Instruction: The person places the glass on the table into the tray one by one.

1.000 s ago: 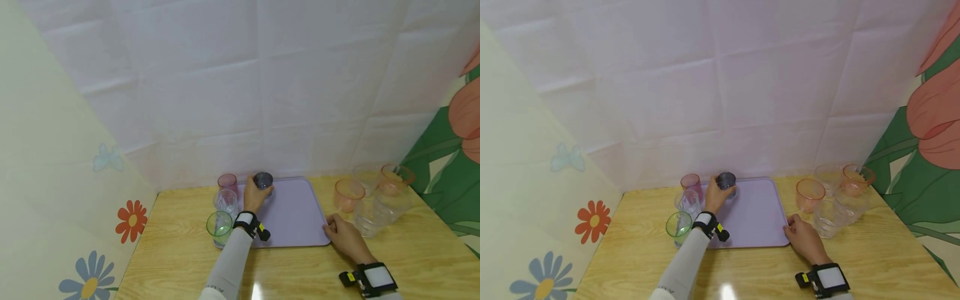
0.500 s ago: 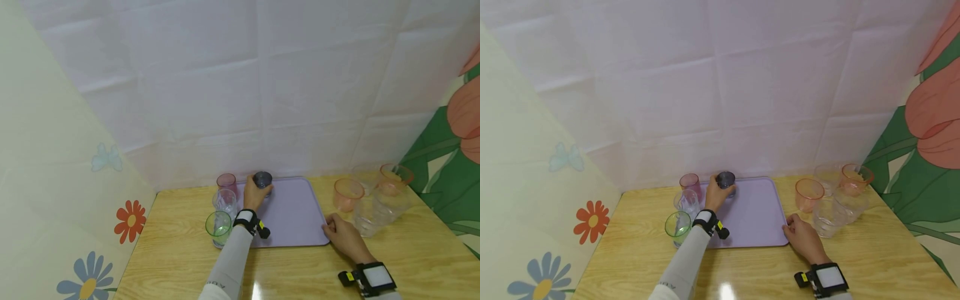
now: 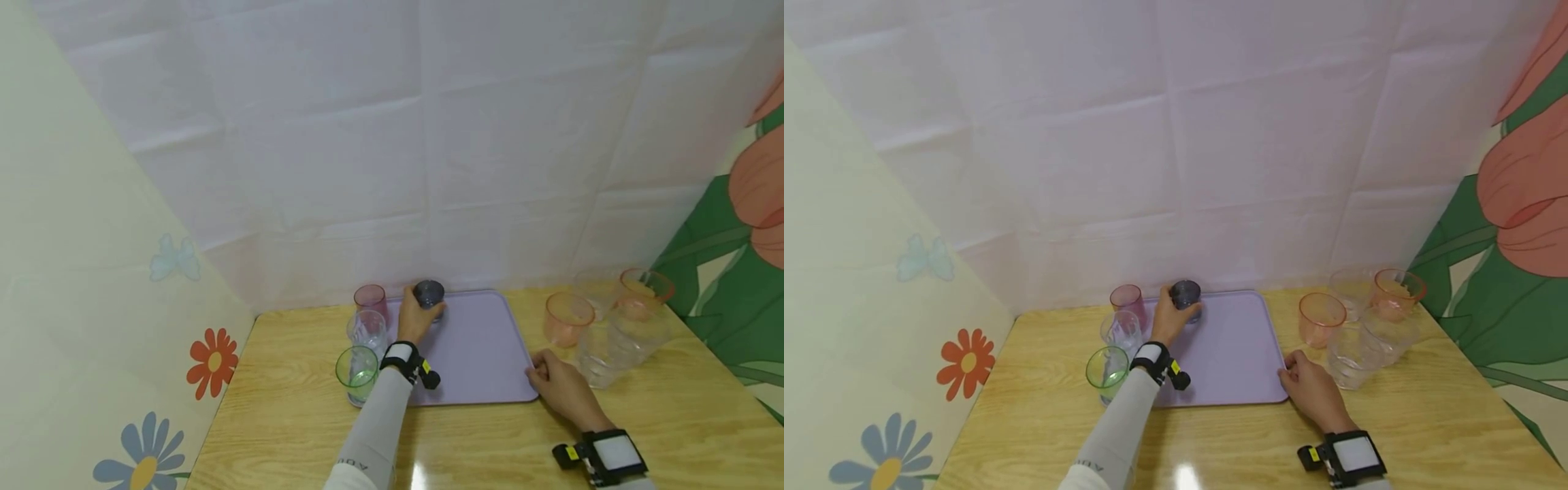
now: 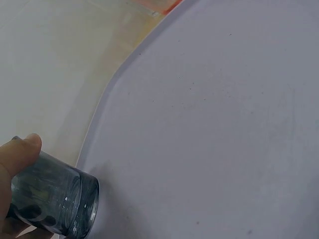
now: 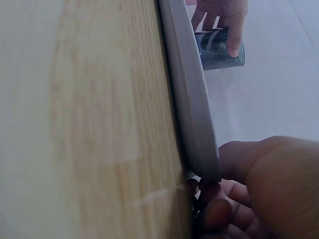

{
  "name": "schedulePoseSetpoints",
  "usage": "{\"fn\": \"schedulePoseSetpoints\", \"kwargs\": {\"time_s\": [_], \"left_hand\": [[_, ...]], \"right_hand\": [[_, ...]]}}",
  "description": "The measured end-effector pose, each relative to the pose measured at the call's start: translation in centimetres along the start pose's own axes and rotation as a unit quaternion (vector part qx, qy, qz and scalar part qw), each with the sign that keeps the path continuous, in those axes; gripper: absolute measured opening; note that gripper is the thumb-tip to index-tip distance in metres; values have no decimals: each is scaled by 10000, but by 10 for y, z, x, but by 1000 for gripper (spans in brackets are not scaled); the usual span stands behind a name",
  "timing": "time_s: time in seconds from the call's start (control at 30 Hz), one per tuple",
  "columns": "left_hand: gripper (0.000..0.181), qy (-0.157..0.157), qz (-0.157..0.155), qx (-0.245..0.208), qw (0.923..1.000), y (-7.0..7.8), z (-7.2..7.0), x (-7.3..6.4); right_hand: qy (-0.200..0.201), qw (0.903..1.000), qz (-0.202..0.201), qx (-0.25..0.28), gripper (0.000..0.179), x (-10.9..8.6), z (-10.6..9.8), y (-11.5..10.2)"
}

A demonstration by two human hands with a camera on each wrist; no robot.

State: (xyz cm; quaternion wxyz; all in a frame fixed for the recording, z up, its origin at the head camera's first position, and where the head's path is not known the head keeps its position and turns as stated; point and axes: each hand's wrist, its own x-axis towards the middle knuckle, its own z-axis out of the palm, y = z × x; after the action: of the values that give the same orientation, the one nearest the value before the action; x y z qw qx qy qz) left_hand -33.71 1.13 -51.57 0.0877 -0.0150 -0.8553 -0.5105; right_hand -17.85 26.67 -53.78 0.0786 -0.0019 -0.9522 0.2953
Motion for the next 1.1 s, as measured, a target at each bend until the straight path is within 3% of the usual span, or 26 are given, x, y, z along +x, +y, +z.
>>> {"fn": "schedulePoseSetpoints", "kwargs": {"time_s": [0.33,0.73,1.1], "left_hand": [[93,-76,225,-318,9992,9,-2,1],[91,-133,407,-116,9990,24,-18,-9],[86,-409,617,-583,9955,35,-42,-29]], "right_hand": [[13,10000,-20,11,21,-1,1,0],[0,10000,-25,10,21,-2,-1,-2],[-35,10000,-16,-44,22,-2,-2,2]]}}
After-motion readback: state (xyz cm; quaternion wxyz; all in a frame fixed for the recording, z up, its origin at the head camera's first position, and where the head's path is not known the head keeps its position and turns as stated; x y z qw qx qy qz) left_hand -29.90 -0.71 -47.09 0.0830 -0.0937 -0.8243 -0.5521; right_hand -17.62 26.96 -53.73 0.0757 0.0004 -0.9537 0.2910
